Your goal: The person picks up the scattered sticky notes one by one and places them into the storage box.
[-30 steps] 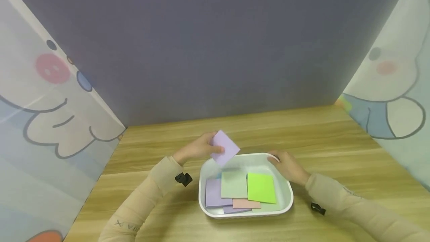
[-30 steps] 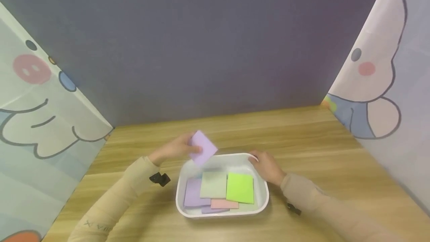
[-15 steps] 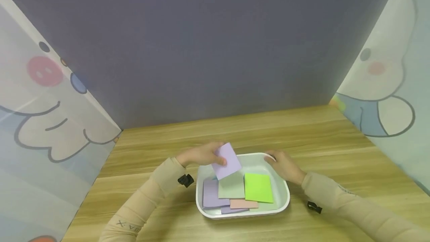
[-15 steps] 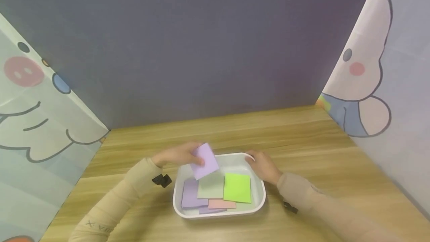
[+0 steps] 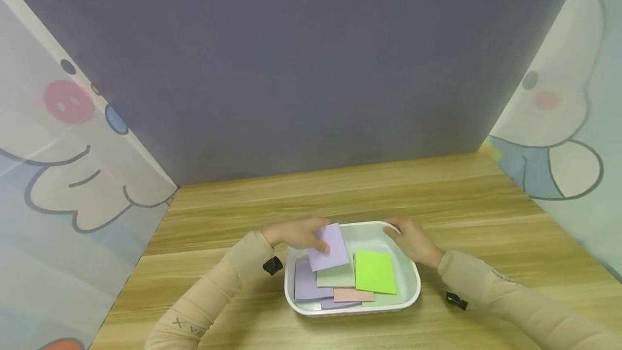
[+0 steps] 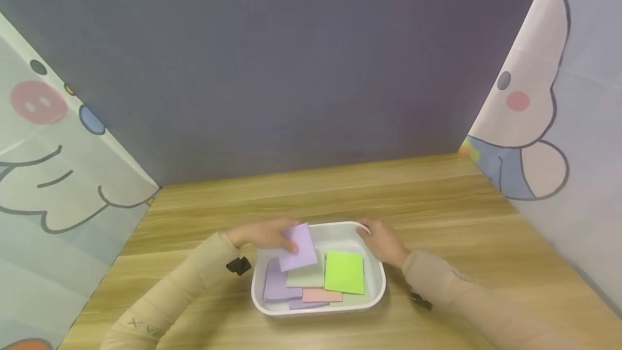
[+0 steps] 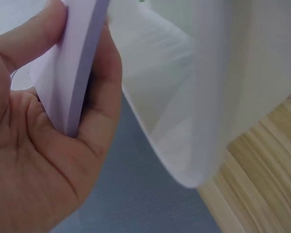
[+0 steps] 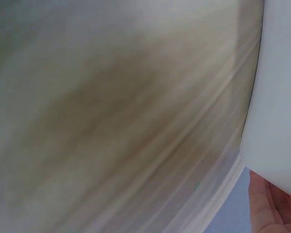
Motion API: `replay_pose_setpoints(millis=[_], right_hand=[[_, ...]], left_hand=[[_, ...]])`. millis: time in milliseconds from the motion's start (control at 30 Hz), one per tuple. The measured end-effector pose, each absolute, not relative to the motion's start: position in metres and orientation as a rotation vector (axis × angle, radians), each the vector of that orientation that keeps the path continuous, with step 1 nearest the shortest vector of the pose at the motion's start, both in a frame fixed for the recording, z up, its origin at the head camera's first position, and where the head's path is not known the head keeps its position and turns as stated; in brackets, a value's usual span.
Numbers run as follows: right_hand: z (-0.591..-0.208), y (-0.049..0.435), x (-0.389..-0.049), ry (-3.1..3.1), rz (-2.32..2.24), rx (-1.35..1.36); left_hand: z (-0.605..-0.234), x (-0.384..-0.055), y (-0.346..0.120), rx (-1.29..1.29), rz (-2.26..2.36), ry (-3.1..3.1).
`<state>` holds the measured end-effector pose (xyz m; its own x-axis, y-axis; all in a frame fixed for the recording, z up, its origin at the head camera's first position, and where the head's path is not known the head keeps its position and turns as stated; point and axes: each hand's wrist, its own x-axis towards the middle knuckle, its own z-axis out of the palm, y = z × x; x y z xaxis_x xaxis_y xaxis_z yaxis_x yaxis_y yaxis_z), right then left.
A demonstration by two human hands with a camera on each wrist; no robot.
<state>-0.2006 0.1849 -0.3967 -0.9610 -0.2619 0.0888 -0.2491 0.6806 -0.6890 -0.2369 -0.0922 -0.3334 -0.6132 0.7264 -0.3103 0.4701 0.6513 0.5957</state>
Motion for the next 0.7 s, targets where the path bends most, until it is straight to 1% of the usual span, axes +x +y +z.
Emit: replay_pose_setpoints(millis=[233,467,700], right_hand=[[-0.3971,0.1832,-0.2007,2.878,-1.167,-0.424],[-0.3973,0.1844,-0.2012,2.883,-1.171,-0.445],[-0.3965,0.1837,-0.2,2.843,-1.214,-0.435]], left_hand=[[-0.3409,-0.2378,-0.0887,0.965,0.556,2.324],[-0.3398,-0.237,-0.0853,1.015,0.434,2.373],[-0.3429,-0.2342,-0.086,0.957,0.46,2.34]])
